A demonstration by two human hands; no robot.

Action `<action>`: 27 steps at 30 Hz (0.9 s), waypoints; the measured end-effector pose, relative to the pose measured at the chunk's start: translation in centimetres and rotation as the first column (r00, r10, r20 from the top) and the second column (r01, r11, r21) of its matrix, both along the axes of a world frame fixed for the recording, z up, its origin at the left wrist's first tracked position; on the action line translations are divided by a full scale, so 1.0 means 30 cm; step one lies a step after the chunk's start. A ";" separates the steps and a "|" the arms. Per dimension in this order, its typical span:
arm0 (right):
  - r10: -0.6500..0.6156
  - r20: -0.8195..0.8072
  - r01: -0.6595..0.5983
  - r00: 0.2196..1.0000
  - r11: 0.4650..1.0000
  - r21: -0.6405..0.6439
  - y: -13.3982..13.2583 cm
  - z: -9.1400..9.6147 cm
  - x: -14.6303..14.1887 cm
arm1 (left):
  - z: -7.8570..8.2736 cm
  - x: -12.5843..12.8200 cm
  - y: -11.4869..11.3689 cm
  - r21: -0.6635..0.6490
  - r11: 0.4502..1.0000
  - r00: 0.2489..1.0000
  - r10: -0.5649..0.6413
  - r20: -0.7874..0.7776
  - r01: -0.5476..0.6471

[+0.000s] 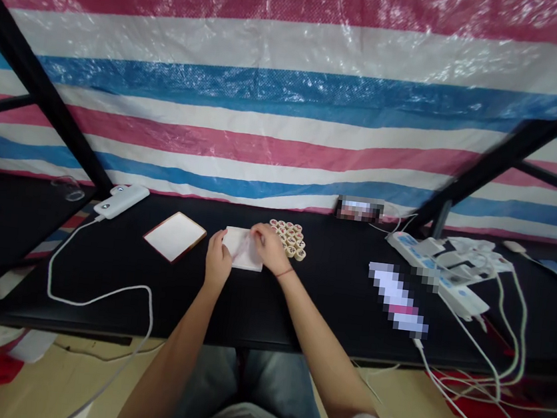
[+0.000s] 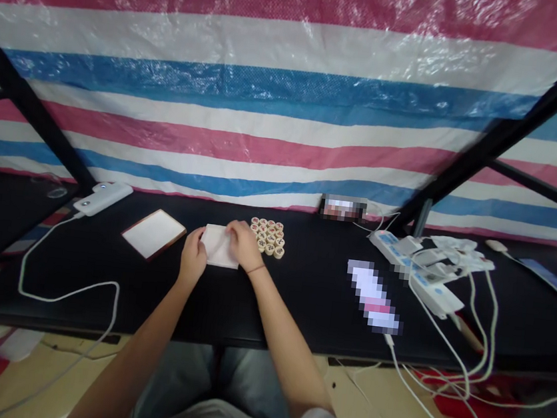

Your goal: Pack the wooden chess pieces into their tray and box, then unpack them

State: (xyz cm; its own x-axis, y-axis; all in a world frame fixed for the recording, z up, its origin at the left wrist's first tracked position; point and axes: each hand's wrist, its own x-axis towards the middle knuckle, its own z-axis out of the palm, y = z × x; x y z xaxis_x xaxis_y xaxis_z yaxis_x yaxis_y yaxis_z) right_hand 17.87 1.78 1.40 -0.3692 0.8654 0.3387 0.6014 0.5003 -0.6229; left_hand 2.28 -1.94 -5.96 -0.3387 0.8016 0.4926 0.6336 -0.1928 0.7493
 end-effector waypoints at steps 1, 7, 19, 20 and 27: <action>0.022 -0.183 -0.029 0.983 0.999 -0.034 -0.003 0.009 0.039 | 0.000 0.000 -0.002 -0.001 1.000 1.000 -0.003 -0.005 0.003; -0.035 -0.289 0.019 0.957 0.998 -0.058 -0.093 0.031 0.201 | 0.001 0.017 -0.006 -0.086 0.996 0.995 -0.008 -0.097 0.000; -0.002 0.579 0.049 0.815 0.997 -0.066 0.013 -0.008 -0.109 | 0.002 0.022 -0.024 -0.103 0.995 0.987 -0.007 -0.160 -0.010; -0.010 0.577 0.062 0.817 0.996 -0.071 0.019 -0.011 -0.119 | 0.002 0.022 -0.025 -0.097 0.995 0.989 -0.007 -0.150 -0.007; -0.057 0.429 0.100 0.901 0.992 -0.077 0.016 0.016 -0.038 | 0.007 0.014 -0.017 -0.072 0.997 0.998 0.013 -0.059 -0.017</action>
State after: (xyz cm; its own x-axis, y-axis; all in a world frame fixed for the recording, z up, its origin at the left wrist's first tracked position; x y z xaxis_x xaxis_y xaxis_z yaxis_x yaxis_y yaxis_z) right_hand 16.72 2.25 1.87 -0.3890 0.9178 0.0794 0.8545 0.3917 -0.3411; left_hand 2.70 -2.46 -5.75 -0.3232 0.8309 0.4529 0.6788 -0.1299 0.7227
